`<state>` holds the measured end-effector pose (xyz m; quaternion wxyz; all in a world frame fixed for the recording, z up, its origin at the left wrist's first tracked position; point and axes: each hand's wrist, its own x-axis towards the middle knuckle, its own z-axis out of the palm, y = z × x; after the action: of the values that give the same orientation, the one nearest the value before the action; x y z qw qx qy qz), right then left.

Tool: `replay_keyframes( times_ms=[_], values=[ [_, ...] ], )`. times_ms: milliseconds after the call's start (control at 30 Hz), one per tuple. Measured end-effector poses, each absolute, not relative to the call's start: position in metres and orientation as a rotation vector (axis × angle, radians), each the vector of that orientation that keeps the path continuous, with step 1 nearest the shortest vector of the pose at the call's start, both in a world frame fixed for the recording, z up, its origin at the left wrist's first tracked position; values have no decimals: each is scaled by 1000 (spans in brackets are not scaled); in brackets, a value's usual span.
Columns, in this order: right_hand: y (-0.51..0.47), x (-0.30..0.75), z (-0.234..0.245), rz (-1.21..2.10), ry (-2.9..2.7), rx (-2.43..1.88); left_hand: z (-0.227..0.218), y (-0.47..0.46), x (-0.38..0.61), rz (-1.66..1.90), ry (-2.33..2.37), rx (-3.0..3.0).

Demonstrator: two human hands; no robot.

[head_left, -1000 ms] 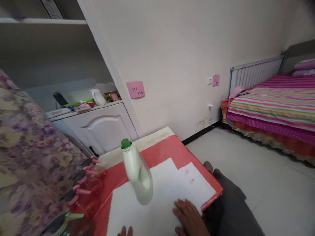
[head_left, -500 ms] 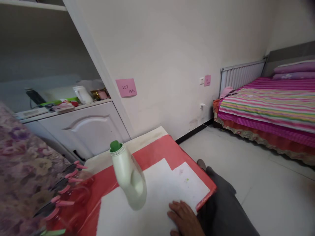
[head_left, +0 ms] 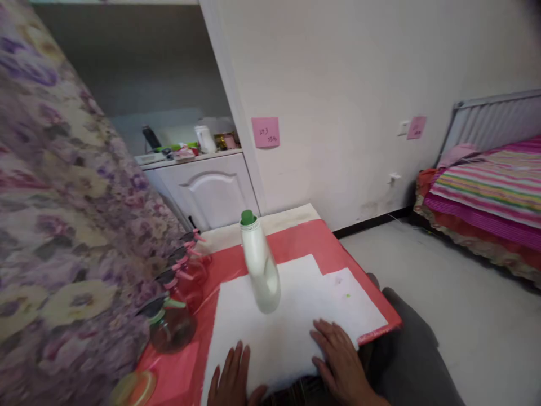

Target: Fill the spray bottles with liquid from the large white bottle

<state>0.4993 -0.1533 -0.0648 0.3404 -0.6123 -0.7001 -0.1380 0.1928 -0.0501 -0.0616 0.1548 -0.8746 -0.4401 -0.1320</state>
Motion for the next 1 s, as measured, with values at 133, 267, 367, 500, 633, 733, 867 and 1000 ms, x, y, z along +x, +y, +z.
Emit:
replay_keyframes(
  times_ms=[133,267,367,500,633,733,867,1000],
  values=[
    [-159,504,-64,-254,-1845,-1609,-54,-59,194,-480,-1202,-2493],
    [-161,507,-62,-140,-1848,-1622,-42,-66,197,-445,-1253,-2549],
    [-163,511,-63,-108,-1863,-1616,-36,-70,195,-415,-1316,-2556],
    [-168,513,-63,-78,-1866,-1577,-37,-79,200,-398,-1444,-2495],
    [-167,500,-52,5,-1830,-1569,-39,-89,228,-521,-1417,-2533],
    [-156,481,-46,44,-1911,-1500,-39,-87,252,-544,-1338,-2601],
    [-140,466,-54,3,-1984,-1452,-41,-77,260,-496,-1280,-2582],
    [-139,466,-61,-35,-2014,-1492,-47,-73,252,-473,-1207,-2578]
  ],
)
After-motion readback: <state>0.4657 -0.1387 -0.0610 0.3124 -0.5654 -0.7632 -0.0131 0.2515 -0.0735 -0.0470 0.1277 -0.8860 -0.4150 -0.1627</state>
